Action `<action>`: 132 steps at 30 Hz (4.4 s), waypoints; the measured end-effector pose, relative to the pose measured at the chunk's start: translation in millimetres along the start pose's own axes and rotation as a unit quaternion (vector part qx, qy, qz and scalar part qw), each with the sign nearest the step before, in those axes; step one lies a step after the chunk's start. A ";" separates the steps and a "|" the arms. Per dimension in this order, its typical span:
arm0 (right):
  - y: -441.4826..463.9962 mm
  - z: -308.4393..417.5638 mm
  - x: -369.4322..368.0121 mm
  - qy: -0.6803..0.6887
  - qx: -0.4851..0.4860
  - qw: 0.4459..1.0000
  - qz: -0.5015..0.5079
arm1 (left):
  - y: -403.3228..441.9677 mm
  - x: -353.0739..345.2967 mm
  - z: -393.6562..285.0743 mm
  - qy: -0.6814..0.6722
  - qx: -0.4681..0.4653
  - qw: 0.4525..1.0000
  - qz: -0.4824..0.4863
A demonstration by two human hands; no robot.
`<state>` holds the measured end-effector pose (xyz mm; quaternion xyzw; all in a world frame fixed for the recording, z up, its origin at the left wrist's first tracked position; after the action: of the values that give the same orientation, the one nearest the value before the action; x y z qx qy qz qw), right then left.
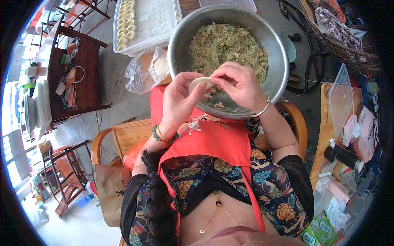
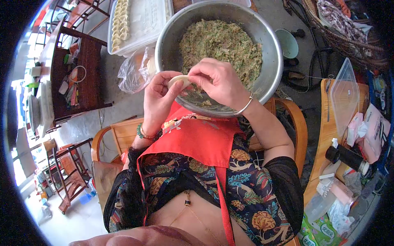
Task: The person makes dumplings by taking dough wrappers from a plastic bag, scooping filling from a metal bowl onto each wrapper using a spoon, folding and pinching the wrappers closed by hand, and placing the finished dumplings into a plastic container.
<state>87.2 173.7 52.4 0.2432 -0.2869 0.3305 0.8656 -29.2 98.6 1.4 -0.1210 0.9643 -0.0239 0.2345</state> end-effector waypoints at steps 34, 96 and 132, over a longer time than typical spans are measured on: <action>0.4 28.1 6.4 -0.048 0.100 0.992 -0.055 | -2.8 6.4 -12.5 0.152 -0.070 0.985 -0.032; -3.3 31.5 7.6 -0.073 0.118 0.988 -0.067 | -9.5 -13.3 -32.2 0.339 -0.164 0.926 -0.020; 2.3 36.8 12.6 -0.101 0.095 0.986 -0.092 | -9.8 0.5 -6.9 0.084 -0.086 0.992 -0.041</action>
<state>80.9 158.1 87.5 0.3816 -0.3162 0.2494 0.8320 -30.7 88.9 8.3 -0.1773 0.9734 0.0399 0.1397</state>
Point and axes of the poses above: each hand's wrist, its own y-axis towards the middle knuckle, its own x-axis out of the back of the hand, z = x × y, the point moved 10 cm from there along y, towards the middle knuckle, and after that the axes turned 14 degrees about -y, right-handed, at the moved point
